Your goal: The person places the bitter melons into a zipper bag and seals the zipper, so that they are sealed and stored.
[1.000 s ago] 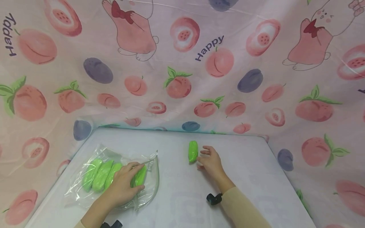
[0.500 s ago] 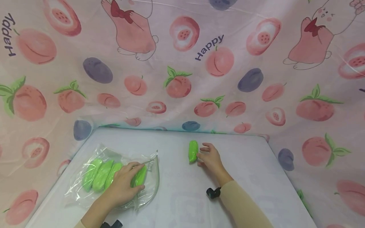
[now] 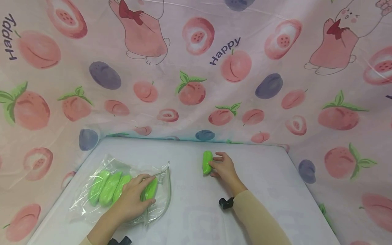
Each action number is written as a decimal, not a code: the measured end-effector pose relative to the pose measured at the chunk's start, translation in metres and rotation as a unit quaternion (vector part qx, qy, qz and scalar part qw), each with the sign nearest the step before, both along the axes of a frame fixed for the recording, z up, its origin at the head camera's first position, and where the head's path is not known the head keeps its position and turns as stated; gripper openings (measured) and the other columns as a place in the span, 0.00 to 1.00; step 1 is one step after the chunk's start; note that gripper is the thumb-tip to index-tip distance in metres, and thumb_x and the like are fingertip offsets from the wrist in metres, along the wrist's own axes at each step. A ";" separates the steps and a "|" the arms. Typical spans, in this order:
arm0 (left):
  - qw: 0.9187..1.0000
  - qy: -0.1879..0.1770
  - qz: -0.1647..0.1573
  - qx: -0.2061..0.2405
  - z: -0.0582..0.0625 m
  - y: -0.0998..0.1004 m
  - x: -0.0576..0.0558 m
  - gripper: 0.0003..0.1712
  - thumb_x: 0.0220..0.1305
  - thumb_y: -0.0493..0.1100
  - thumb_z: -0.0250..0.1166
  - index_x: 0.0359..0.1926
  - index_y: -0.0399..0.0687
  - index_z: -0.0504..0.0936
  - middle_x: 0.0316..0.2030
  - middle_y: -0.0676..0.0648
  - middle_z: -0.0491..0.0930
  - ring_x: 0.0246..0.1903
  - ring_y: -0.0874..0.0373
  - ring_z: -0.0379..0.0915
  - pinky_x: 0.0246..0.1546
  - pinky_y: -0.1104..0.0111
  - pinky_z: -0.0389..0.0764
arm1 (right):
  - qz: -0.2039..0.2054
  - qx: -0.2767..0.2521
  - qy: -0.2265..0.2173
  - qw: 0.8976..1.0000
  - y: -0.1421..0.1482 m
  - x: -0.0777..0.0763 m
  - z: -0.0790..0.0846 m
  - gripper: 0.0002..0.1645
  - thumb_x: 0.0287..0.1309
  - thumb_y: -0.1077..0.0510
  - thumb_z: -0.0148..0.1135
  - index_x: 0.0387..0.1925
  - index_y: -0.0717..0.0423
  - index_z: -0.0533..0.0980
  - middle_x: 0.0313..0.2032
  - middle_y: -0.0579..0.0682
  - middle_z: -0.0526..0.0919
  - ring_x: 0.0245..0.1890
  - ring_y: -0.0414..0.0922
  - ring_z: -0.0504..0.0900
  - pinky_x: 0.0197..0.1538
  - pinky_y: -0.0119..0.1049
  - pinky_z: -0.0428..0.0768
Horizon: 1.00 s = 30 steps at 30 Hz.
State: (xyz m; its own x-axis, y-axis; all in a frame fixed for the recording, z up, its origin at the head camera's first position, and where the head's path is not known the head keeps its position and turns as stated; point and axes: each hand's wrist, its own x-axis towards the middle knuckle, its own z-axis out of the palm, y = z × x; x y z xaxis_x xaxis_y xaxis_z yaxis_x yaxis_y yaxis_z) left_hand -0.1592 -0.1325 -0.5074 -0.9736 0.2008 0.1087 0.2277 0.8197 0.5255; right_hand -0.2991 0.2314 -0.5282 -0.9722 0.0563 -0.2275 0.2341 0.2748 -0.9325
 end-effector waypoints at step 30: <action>1.000 -0.005 0.001 0.001 -0.003 -0.001 0.000 0.48 0.57 0.53 0.82 0.77 0.57 0.74 0.73 0.50 0.73 0.71 0.45 0.69 0.71 0.41 0.66 | 0.018 0.011 -0.019 1.000 -0.013 0.002 0.005 0.42 0.67 0.64 0.71 0.78 0.55 0.65 0.70 0.67 0.75 0.62 0.62 0.84 0.45 0.47 0.93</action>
State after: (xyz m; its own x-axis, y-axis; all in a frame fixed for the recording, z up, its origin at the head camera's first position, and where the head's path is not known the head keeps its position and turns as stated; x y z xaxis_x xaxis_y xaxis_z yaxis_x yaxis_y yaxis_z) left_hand -0.1596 -0.1338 -0.5108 -0.9751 0.1985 0.0991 0.2206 0.8194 0.5291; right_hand -0.2967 0.2188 -0.5232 -0.9646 0.0262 -0.2625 0.2577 0.3052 -0.9168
